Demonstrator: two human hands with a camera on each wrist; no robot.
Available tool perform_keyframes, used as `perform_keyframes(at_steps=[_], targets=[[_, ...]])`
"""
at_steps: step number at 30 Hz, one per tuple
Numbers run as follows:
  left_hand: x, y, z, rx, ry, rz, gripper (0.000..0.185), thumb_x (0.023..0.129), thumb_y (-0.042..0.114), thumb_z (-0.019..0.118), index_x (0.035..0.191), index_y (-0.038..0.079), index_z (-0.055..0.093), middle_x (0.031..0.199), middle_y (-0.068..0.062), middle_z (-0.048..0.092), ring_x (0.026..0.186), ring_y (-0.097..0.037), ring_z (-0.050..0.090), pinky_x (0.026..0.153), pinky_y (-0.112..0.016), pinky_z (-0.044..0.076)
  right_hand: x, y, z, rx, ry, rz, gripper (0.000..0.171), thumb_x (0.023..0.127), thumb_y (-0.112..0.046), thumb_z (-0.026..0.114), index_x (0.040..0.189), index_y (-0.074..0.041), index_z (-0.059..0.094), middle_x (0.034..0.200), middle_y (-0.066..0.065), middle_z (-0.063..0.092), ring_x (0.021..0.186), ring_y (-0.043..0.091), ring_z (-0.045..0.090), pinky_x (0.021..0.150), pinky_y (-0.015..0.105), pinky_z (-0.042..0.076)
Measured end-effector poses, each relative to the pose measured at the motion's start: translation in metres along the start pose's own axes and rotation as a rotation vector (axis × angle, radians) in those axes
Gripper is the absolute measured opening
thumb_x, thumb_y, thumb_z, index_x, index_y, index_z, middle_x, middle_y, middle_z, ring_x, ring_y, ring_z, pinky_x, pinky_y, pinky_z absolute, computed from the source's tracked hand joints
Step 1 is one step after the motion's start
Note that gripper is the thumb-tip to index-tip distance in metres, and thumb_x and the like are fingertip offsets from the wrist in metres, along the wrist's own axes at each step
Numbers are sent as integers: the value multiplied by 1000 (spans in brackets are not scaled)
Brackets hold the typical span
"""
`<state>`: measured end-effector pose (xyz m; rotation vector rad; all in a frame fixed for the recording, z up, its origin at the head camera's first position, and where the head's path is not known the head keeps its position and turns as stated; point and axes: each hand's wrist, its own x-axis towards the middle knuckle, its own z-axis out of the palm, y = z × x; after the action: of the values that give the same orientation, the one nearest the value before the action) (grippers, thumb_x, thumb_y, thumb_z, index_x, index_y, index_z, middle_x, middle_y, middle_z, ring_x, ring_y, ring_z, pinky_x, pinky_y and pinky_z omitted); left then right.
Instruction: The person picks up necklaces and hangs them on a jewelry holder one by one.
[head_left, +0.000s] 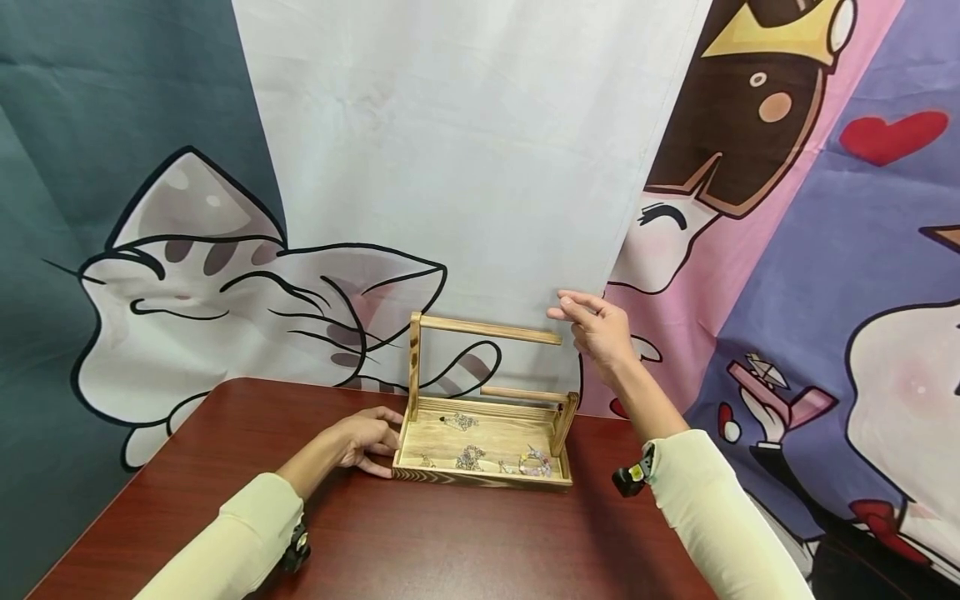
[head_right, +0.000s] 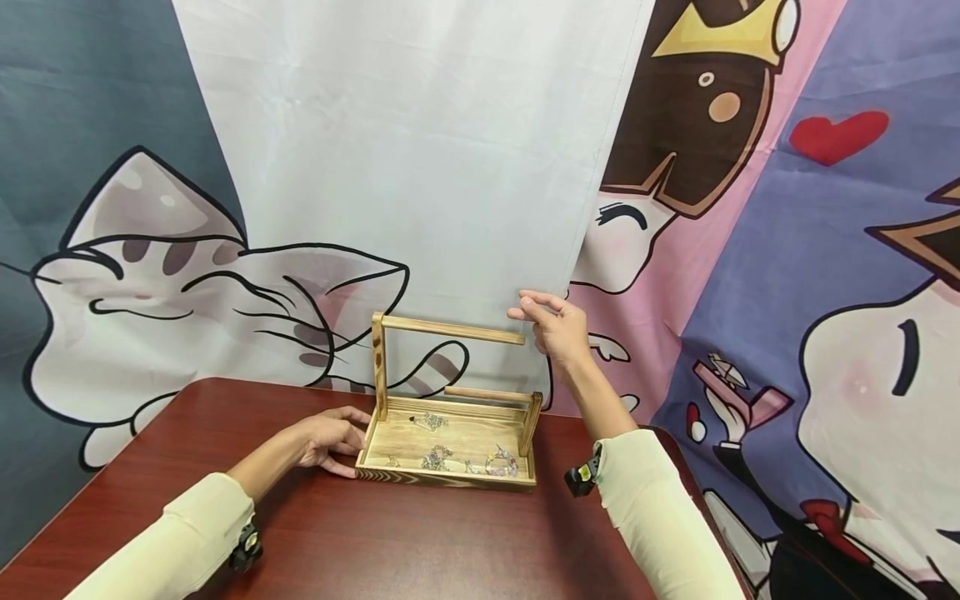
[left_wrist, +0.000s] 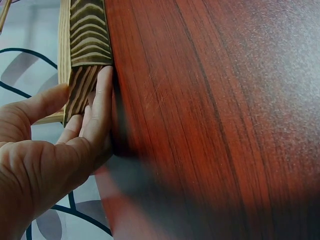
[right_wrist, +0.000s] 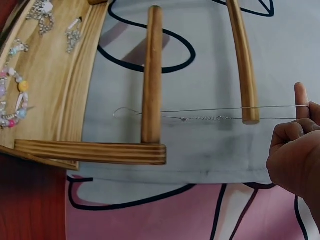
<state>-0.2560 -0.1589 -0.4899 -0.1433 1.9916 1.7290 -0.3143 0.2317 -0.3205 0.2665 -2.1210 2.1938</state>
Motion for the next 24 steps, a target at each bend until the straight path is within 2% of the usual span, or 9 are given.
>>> perform_keyframes(at_steps=[7,24], targets=[[0,0,0,-5,3,-2,66,91,-11,61,154,-2,42,131,-26,72,113,-32,73,84,-55,72,-5,8,10,-44,-20,17,45,113,-23,71,150,0,66,88,-13,86,46,2,25,45,18,23],[-2,1,1,-7,1,1,66,91,-12,60,154,-2,41,130,-25,73,110,-30,74,85,-55,72,-11,19,38,-13,-67,41,43,112,-20,72,149,2,67,87,-9,87,47,2,23,46,18,21]])
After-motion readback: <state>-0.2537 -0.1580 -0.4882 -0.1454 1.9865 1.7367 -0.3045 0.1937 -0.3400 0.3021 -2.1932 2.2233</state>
